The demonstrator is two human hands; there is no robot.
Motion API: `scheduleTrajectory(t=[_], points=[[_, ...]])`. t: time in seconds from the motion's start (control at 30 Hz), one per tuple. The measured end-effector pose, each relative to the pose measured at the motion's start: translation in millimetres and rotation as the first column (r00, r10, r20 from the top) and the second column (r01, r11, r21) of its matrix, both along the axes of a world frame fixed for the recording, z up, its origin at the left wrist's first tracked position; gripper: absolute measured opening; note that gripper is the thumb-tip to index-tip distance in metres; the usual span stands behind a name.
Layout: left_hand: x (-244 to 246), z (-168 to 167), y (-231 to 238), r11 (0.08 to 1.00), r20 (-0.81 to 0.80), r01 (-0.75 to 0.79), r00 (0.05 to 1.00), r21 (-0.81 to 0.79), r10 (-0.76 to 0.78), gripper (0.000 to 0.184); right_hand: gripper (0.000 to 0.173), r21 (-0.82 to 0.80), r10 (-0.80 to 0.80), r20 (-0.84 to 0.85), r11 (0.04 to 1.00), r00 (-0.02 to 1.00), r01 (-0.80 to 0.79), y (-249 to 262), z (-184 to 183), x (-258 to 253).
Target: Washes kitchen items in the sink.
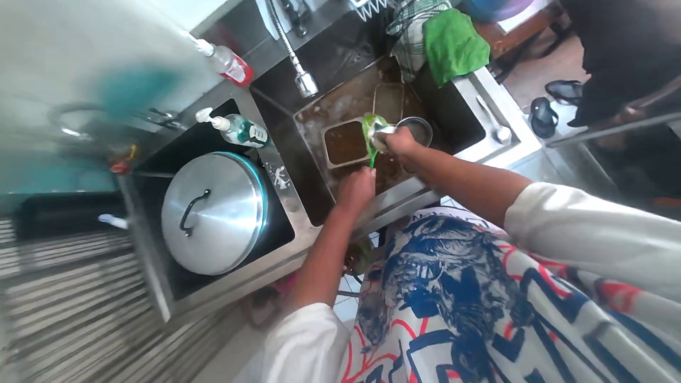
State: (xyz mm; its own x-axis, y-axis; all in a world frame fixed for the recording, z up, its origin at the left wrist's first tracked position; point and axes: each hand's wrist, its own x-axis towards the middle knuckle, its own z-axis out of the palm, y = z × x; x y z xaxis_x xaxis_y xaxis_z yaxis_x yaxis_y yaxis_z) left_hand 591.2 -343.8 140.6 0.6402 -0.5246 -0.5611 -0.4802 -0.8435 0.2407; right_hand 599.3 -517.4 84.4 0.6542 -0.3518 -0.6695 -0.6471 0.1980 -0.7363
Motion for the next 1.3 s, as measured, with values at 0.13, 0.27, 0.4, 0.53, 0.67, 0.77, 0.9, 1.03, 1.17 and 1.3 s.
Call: scheduleTrajectory(t=[0.13, 0.27, 0.4, 0.53, 0.67, 0.77, 0.9, 1.03, 1.17, 1.3], points=[[15.2, 10.5, 36.0, 0.987, 0.034, 0.16, 0.987, -0.022, -0.159, 0.047, 0.029, -0.247, 0.392, 0.287, 0.912, 0.874, -0.328, -42.2, -13.7, 1.4], [29.6, 39.2, 53.6, 0.946, 0.025, 0.322, 0.946, 0.023, -0.323, 0.043, 0.015, -0.477, 0.764, 0.405, 0.645, 0.502, -0.597, -68.8, -2.5, 11.1], [42.6, 49.9, 56.2, 0.917, 0.055, 0.39, 0.917, 0.083, -0.395, 0.042, 0.017, -0.63, 0.897, 0.274, 0.441, 0.348, -0.639, -69.5, 21.6, 31.9], [53.6, 49.3, 58.3, 0.909, 0.073, 0.404, 0.908, 0.106, -0.412, 0.043, 0.018, -0.725, 0.956, 0.103, 0.262, 0.276, -0.637, -64.6, 42.5, 48.5], [60.6, 46.9, 60.8, 0.909, 0.11, 0.401, 0.904, 0.114, -0.412, 0.043, 0.019, -0.767, 0.981, -0.037, 0.093, 0.188, -0.635, -59.3, 44.6, 57.7], [63.1, 50.7, 57.3, 0.918, 0.142, 0.386, 0.908, 0.091, -0.395, 0.043, 0.017, -0.74, 0.977, -0.186, -0.069, 0.105, -0.67, -44.2, 46.8, 55.5], [61.7, 52.2, 42.6, 0.93, 0.156, 0.358, 0.917, 0.081, -0.366, 0.045, 0.02, -0.694, 0.953, -0.294, -0.266, -0.073, -0.67, -7.4, 43.0, 44.9], [60.9, 46.5, 42.5, 0.944, 0.16, 0.322, 0.93, 0.077, -0.331, 0.045, 0.018, -0.732, 0.955, -0.271, -0.287, -0.122, -0.618, 4.1, 38.4, 46.1], [56.4, 39.6, 47.4, 0.943, 0.175, 0.327, 0.927, 0.063, -0.333, 0.045, 0.02, -0.751, 0.925, -0.337, -0.376, -0.175, -0.543, 8.1, 49.1, 48.5], [55.2, 39.4, 45.1, 0.936, 0.18, 0.346, 0.918, 0.067, -0.353, 0.045, 0.025, -0.724, 0.87, -0.425, -0.492, -0.248, -0.483, 16.0, 63.1, 51.4]])
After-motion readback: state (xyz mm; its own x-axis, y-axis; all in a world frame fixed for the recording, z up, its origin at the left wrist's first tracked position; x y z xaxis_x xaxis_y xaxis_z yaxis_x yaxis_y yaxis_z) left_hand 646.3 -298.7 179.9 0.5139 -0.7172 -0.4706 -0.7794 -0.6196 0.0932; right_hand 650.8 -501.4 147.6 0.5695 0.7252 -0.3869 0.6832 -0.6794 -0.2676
